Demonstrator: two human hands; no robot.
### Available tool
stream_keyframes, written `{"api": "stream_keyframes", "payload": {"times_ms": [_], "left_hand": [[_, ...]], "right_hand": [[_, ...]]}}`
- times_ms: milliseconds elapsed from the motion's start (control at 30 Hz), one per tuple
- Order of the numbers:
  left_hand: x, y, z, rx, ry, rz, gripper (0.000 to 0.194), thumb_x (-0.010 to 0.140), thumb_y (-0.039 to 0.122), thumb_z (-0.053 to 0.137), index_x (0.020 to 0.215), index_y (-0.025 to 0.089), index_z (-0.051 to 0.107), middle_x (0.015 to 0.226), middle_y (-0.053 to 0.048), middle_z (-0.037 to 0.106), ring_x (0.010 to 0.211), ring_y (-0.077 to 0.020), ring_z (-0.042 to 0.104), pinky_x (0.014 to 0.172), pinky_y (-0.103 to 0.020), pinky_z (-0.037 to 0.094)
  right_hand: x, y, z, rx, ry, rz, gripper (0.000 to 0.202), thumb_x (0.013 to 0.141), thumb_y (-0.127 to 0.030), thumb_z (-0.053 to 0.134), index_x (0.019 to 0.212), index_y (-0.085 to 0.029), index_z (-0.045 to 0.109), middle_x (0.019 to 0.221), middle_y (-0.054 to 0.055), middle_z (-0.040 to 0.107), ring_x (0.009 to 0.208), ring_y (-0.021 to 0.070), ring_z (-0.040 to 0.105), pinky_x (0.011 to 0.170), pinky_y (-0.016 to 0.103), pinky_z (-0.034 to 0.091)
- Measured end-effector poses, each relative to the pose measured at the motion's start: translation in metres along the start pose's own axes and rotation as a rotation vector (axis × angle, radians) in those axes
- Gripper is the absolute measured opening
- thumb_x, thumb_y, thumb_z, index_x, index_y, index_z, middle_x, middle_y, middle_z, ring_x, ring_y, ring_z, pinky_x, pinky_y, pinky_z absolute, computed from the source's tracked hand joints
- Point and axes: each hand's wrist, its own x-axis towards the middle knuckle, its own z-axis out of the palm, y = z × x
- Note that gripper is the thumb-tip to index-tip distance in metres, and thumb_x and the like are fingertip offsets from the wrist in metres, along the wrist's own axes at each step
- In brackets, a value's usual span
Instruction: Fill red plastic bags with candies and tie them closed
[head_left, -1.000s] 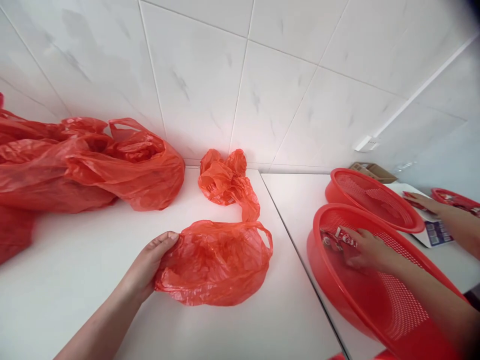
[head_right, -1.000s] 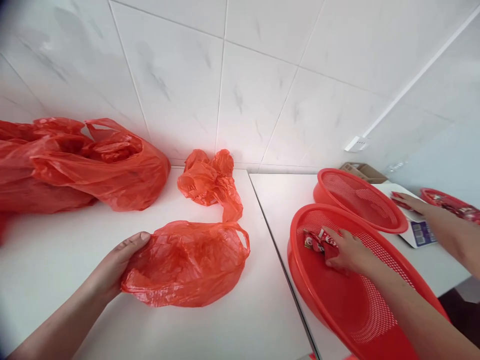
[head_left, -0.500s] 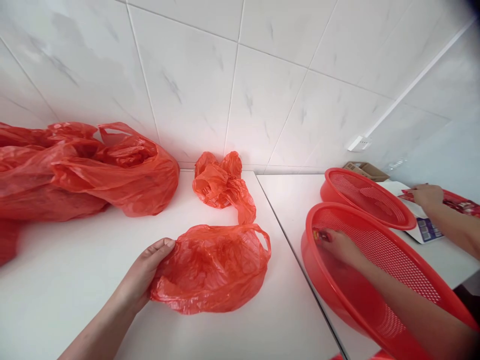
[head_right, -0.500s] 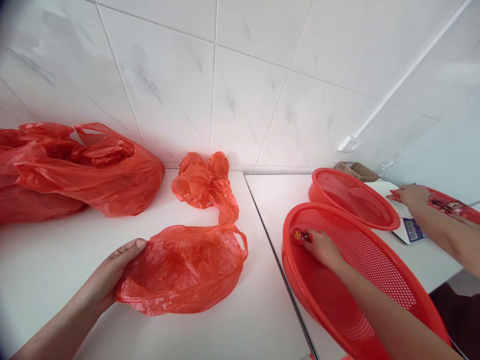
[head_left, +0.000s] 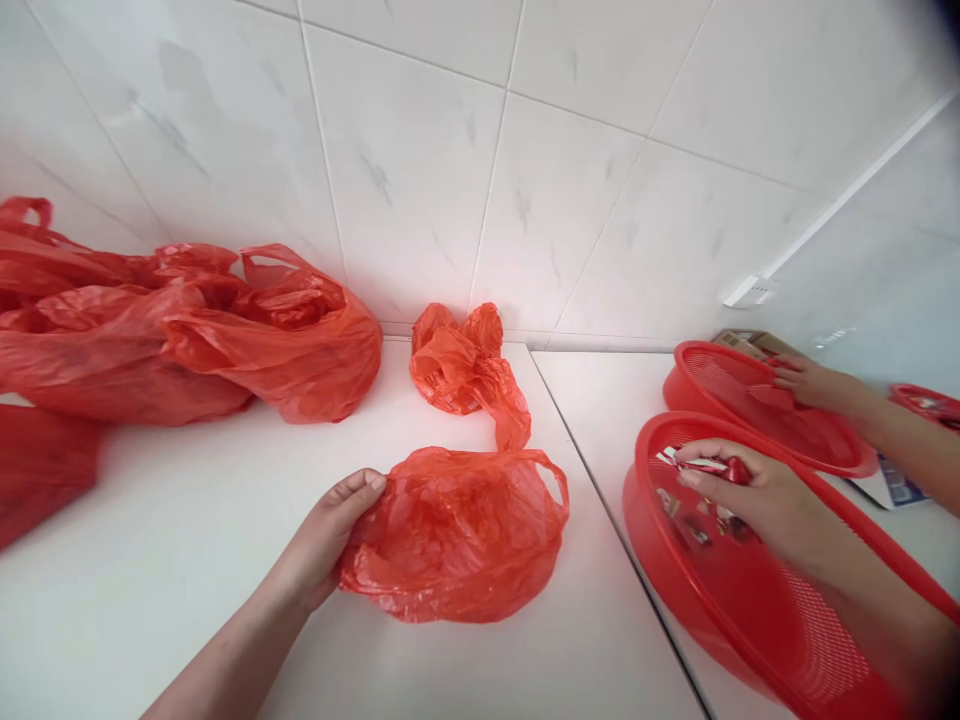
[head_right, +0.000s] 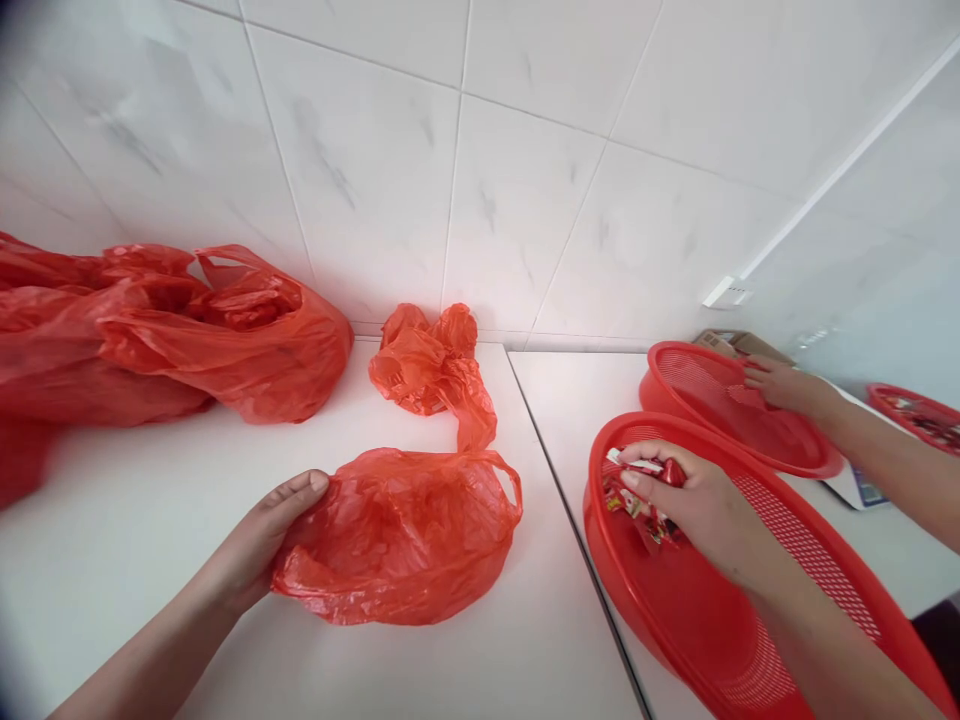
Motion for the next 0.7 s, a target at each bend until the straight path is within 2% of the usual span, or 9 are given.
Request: {"api": "stream_keyframes", "payload": {"times_ms": [67,133,200,267,333,433,533,600,700], "left_hand": [[-0.001,-0.001,0.002,-0.007,-0.020,0.014,0.034,0.076,0.042,0.070,0.068,0.018,0.047,0.059,0.004,0.052,0.047,-0.0079,0.048,0.045,-0.018,0.039],[-0.003,-0.001,0.004,-0.011,-0.032,0.018,0.035,0.075,0.042,0.071,0.067,0.018,0.047,0.059,0.004,0.052,0.047,-0.0074,0.047,0.044,-0.018,0.038],[-0.004,-0.001,0.006,-0.010,-0.032,0.017,0.035,0.074,0.042,0.071,0.068,0.018,0.048,0.059,0.003,0.053,0.047,-0.0075,0.047,0.044,-0.018,0.039],[-0.005,0.000,0.007,-0.005,-0.030,0.019,0.034,0.074,0.042,0.071,0.069,0.018,0.048,0.059,0.003,0.053,0.047,-0.0075,0.048,0.044,-0.018,0.039],[-0.006,0.000,0.007,-0.001,-0.039,0.025,0.034,0.075,0.042,0.071,0.069,0.017,0.049,0.059,0.003,0.054,0.047,-0.0076,0.049,0.045,-0.018,0.039],[-0.006,0.000,0.006,0.010,-0.062,0.027,0.031,0.077,0.041,0.069,0.071,0.018,0.050,0.062,0.002,0.059,0.050,-0.0094,0.053,0.048,-0.019,0.043],[-0.005,0.000,0.003,0.024,-0.065,0.014,0.028,0.079,0.042,0.067,0.074,0.019,0.052,0.067,0.000,0.063,0.054,-0.0124,0.058,0.051,-0.022,0.047],[-0.004,0.000,0.002,0.031,-0.052,0.003,0.029,0.079,0.042,0.067,0.073,0.019,0.051,0.066,0.001,0.062,0.052,-0.0118,0.057,0.049,-0.022,0.046],[-0.003,0.001,0.000,0.038,-0.041,-0.015,0.030,0.078,0.043,0.068,0.071,0.019,0.051,0.062,0.002,0.060,0.048,-0.0103,0.053,0.045,-0.021,0.043]], "right_hand": [[-0.020,-0.035,0.016,0.030,-0.151,-0.148,0.030,0.077,-0.046,0.064,0.100,-0.026,0.065,0.089,0.006,0.069,0.077,0.0205,0.064,0.062,0.028,0.050],[-0.035,-0.069,0.038,0.050,-0.326,-0.372,0.014,0.080,-0.035,0.064,0.091,-0.027,0.067,0.113,0.004,0.063,0.103,0.0206,0.059,0.084,0.028,0.047],[-0.044,-0.099,0.063,-0.001,-0.542,-0.527,0.013,0.082,-0.022,0.059,0.091,-0.027,0.068,0.110,0.002,0.062,0.097,0.0167,0.059,0.083,0.027,0.046],[-0.044,-0.120,0.090,-0.076,-0.665,-0.677,0.023,0.083,-0.013,0.053,0.094,-0.027,0.068,0.103,0.000,0.063,0.087,0.0131,0.060,0.078,0.025,0.045],[-0.040,-0.131,0.117,-0.161,-0.712,-0.807,0.028,0.083,-0.011,0.052,0.098,-0.027,0.070,0.103,0.000,0.062,0.086,0.0124,0.059,0.078,0.025,0.044],[-0.032,-0.137,0.144,-0.269,-0.769,-0.942,0.030,0.077,-0.024,0.067,0.107,-0.028,0.069,0.116,0.003,0.058,0.096,0.0171,0.059,0.082,0.028,0.045],[-0.026,-0.138,0.137,-0.258,-0.751,-0.946,0.040,0.073,-0.038,0.073,0.112,-0.033,0.067,0.125,0.003,0.055,0.112,0.0224,0.054,0.090,0.032,0.043],[-0.021,-0.134,0.112,-0.200,-0.605,-0.810,0.029,0.081,-0.038,0.064,0.109,-0.034,0.068,0.121,0.001,0.059,0.109,0.0196,0.056,0.090,0.031,0.043],[-0.006,-0.111,0.059,-0.231,-0.293,-0.484,0.018,0.085,-0.036,0.053,0.089,-0.027,0.068,0.091,0.000,0.067,0.081,0.0149,0.062,0.070,0.026,0.046]]}}
